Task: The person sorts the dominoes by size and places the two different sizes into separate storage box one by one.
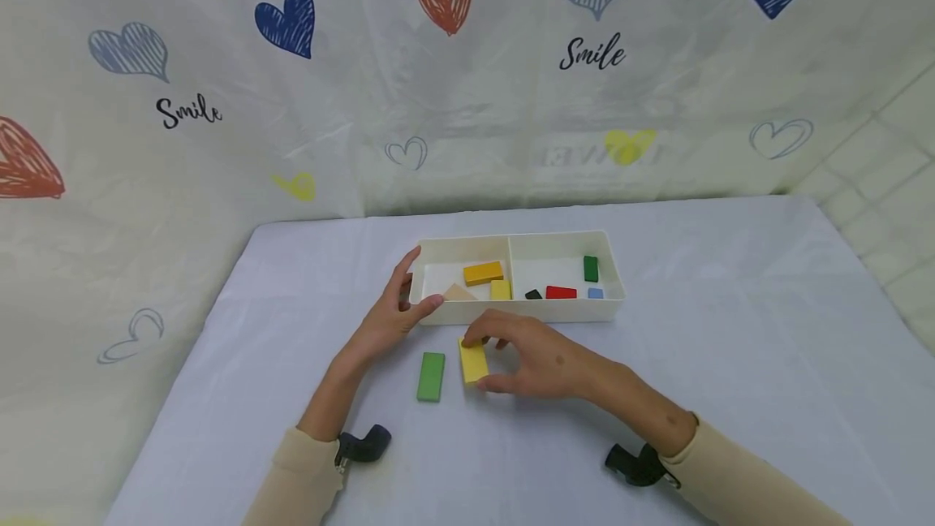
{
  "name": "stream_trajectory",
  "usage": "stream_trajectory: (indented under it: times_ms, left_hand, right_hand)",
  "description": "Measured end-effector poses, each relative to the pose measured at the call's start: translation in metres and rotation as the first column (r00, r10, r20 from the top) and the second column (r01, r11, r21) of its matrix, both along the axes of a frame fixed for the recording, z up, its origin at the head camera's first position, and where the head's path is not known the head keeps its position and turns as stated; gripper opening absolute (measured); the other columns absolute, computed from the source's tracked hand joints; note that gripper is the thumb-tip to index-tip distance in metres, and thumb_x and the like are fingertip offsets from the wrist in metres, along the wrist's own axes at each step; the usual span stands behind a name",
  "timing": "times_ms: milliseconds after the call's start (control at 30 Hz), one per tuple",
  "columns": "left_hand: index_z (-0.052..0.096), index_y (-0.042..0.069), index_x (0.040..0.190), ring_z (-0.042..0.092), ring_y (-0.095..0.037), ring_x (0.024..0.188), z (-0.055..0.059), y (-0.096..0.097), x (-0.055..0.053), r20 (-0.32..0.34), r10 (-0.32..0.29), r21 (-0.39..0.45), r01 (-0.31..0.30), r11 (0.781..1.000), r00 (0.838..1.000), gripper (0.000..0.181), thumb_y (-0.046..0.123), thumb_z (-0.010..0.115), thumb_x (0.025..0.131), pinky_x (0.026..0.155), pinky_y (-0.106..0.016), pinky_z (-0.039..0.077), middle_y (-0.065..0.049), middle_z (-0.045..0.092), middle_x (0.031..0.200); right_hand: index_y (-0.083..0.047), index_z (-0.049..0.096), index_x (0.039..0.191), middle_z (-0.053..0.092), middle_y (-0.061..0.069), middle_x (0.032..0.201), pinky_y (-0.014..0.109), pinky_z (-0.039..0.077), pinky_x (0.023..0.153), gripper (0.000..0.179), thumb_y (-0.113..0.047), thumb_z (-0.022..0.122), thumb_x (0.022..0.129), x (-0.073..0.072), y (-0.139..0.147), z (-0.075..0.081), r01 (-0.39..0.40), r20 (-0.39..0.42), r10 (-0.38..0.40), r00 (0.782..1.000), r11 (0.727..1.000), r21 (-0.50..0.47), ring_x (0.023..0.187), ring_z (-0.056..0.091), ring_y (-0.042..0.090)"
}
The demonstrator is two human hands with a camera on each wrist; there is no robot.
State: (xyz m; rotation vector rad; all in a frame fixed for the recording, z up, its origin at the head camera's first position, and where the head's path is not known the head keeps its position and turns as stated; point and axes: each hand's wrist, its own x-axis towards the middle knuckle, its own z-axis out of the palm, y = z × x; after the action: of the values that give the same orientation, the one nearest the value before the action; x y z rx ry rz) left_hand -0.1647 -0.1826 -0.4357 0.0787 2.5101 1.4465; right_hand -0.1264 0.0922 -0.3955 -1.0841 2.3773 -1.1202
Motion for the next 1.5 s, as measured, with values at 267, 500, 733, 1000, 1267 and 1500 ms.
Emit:
stream_trajectory:
  times_ms: [267, 500, 733, 1000, 1267, 1500]
  left_hand:
    - [0.011, 0.067, 0.154, 0.056, -0.029, 0.118, -0.0006, -0.001, -0.0013, 0.001, 0.001, 0.017, -0.001, 1.0, 1.0, 0.087, 0.057, 0.072, 0.093, 0.092, -0.037, 0.045, -0.005, 0.042, 0.158]
    - [0.011, 0.067, 0.155, 0.057, -0.029, 0.118, -0.0019, -0.0019, -0.0021, 0.006, 0.0, 0.017, 0.0, 1.0, 1.0, 0.087, 0.059, 0.072, 0.093, 0.094, -0.037, 0.045, -0.004, 0.042, 0.159]
    - [0.011, 0.067, 0.155, 0.057, -0.029, 0.121, -0.0026, -0.0013, -0.0023, 0.005, 0.005, 0.014, -0.005, 1.0, 1.0, 0.088, 0.06, 0.072, 0.092, 0.095, -0.039, 0.045, -0.003, 0.042, 0.159]
    - [0.01, 0.069, 0.153, 0.056, -0.029, 0.12, -0.0021, -0.0014, -0.0012, 0.007, 0.011, 0.002, -0.011, 1.0, 1.0, 0.087, 0.062, 0.071, 0.092, 0.095, -0.039, 0.046, -0.003, 0.042, 0.158]
    - [0.01, 0.067, 0.154, 0.055, -0.029, 0.121, -0.0012, -0.0015, -0.0008, -0.004, 0.004, -0.005, -0.004, 1.0, 1.0, 0.087, 0.062, 0.071, 0.092, 0.096, -0.04, 0.045, -0.003, 0.042, 0.158]
    - [0.009, 0.07, 0.153, 0.056, -0.028, 0.115, -0.0028, -0.0022, -0.0013, -0.006, -0.002, -0.003, 0.002, 1.0, 1.0, 0.086, 0.063, 0.07, 0.092, 0.094, -0.04, 0.044, -0.002, 0.043, 0.158]
  right_hand:
    - [-0.026, 0.066, 0.126, 0.065, -0.016, 0.127, 0.036, 0.057, 0.097, 0.044, -0.029, 0.087, 0.087, 0.0008, 0.0006, 0.0031, 0.008, -0.026, -0.009, 1.0, 1.0, -0.018, 0.119, 0.058, 0.007]
    - [-0.027, 0.066, 0.125, 0.065, -0.015, 0.128, 0.036, 0.057, 0.096, 0.042, -0.033, 0.085, 0.089, 0.0016, 0.0012, 0.0034, 0.033, -0.064, -0.035, 0.997, 0.999, -0.036, 0.118, 0.059, 0.007]
    - [-0.026, 0.066, 0.127, 0.065, -0.013, 0.131, 0.037, 0.058, 0.095, 0.045, -0.032, 0.086, 0.087, 0.0025, 0.0011, 0.0071, 0.081, -0.105, -0.086, 0.991, 0.995, -0.051, 0.118, 0.059, 0.007]
    - [-0.027, 0.066, 0.127, 0.064, -0.014, 0.132, 0.037, 0.059, 0.094, 0.046, -0.031, 0.087, 0.086, 0.0022, 0.0012, 0.0078, 0.116, -0.124, -0.124, 0.985, 0.991, -0.074, 0.12, 0.059, 0.006]
    - [-0.025, 0.066, 0.129, 0.062, -0.011, 0.134, 0.04, 0.059, 0.095, 0.049, -0.029, 0.088, 0.085, 0.0007, -0.0013, 0.0075, 0.18, -0.141, -0.199, 0.97, 0.974, -0.138, 0.125, 0.058, 0.009]
    - [-0.021, 0.067, 0.129, 0.064, -0.009, 0.133, 0.04, 0.059, 0.095, 0.049, -0.027, 0.089, 0.085, -0.0049, -0.0037, 0.0088, 0.205, -0.197, -0.24, 0.951, 0.962, -0.183, 0.125, 0.059, 0.01]
